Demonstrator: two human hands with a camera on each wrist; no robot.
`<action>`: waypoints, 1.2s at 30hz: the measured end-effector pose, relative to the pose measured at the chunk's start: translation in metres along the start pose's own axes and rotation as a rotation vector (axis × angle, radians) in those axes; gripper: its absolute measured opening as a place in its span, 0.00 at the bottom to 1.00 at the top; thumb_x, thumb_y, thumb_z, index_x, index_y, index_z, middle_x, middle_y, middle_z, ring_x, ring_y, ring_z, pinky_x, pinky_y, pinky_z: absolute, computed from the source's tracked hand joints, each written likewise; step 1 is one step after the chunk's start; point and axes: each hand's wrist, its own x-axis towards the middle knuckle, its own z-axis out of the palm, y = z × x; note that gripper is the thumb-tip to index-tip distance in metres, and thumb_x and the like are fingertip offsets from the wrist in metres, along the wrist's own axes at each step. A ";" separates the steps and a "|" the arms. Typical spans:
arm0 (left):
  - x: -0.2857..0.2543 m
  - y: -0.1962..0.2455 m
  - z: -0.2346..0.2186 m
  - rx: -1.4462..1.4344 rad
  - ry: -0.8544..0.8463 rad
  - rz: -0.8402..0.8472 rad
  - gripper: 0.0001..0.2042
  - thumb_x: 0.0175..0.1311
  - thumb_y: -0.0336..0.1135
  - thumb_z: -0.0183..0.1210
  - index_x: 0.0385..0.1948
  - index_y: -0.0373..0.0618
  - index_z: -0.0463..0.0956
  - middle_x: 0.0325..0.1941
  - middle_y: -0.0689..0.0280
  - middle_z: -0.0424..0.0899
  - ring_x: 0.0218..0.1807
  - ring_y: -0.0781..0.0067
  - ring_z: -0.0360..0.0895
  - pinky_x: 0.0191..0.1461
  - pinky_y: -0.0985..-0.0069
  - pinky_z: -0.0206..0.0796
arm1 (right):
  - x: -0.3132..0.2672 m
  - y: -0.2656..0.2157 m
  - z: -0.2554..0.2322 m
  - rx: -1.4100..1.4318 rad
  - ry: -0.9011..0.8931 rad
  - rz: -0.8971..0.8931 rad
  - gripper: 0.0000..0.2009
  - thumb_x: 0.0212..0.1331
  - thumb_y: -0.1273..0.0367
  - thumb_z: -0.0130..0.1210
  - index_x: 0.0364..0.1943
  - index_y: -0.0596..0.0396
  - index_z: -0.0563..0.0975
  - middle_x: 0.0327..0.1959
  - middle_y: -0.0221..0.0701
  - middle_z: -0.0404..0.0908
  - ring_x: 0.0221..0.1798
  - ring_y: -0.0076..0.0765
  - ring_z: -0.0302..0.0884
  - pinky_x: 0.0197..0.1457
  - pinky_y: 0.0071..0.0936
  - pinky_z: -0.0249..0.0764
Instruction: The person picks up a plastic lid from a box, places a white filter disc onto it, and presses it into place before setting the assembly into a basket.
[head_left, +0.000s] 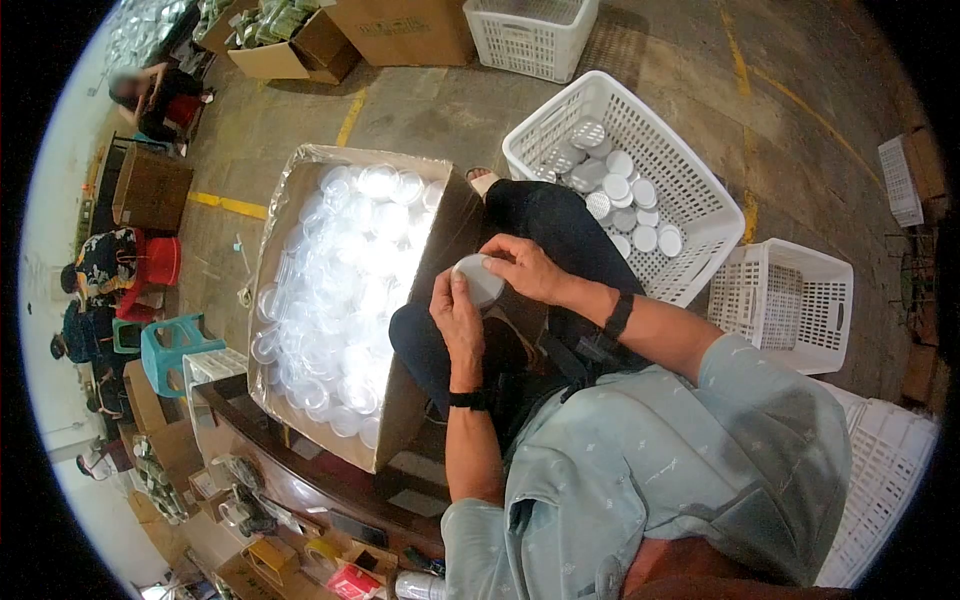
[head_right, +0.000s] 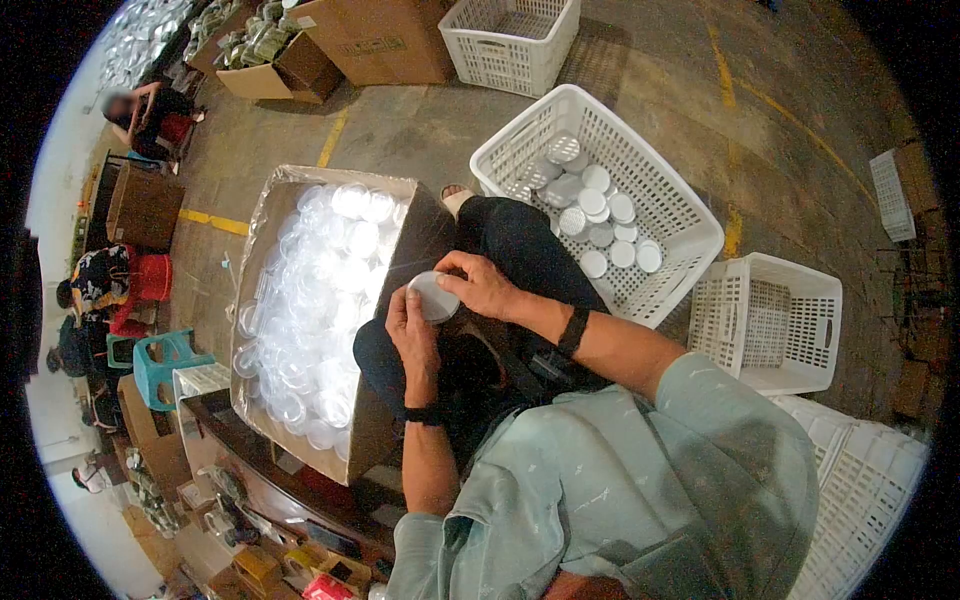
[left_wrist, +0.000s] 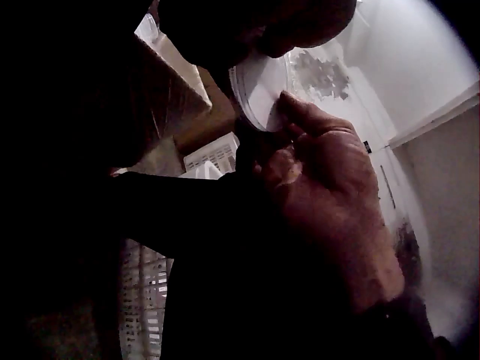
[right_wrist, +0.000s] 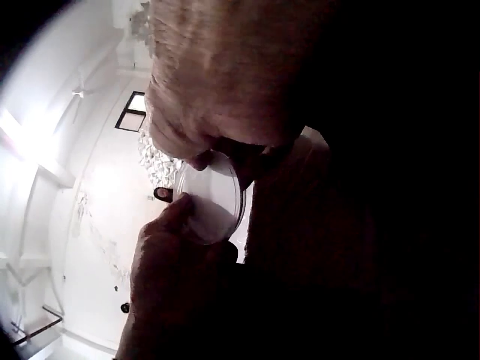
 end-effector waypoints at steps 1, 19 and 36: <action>-0.001 0.002 0.002 0.000 0.000 0.000 0.13 0.76 0.39 0.51 0.46 0.39 0.79 0.40 0.66 0.81 0.41 0.78 0.74 0.44 0.77 0.68 | 0.000 -0.001 0.000 0.000 0.000 0.000 0.12 0.66 0.66 0.57 0.46 0.61 0.79 0.39 0.34 0.83 0.41 0.28 0.79 0.46 0.31 0.76; -0.004 0.005 0.003 0.092 -0.020 0.090 0.15 0.74 0.30 0.48 0.60 0.38 0.69 0.47 0.59 0.81 0.37 0.75 0.79 0.37 0.78 0.73 | 0.000 0.012 0.001 -0.264 0.091 -0.130 0.13 0.62 0.72 0.53 0.48 0.63 0.77 0.42 0.49 0.84 0.44 0.48 0.84 0.47 0.41 0.78; -0.001 -0.003 -0.004 0.236 -0.161 0.087 0.28 0.61 0.27 0.66 0.62 0.41 0.65 0.55 0.57 0.79 0.54 0.65 0.79 0.56 0.69 0.74 | -0.007 0.006 0.000 -0.318 0.021 -0.154 0.13 0.64 0.68 0.53 0.47 0.63 0.75 0.37 0.53 0.83 0.43 0.59 0.84 0.44 0.46 0.78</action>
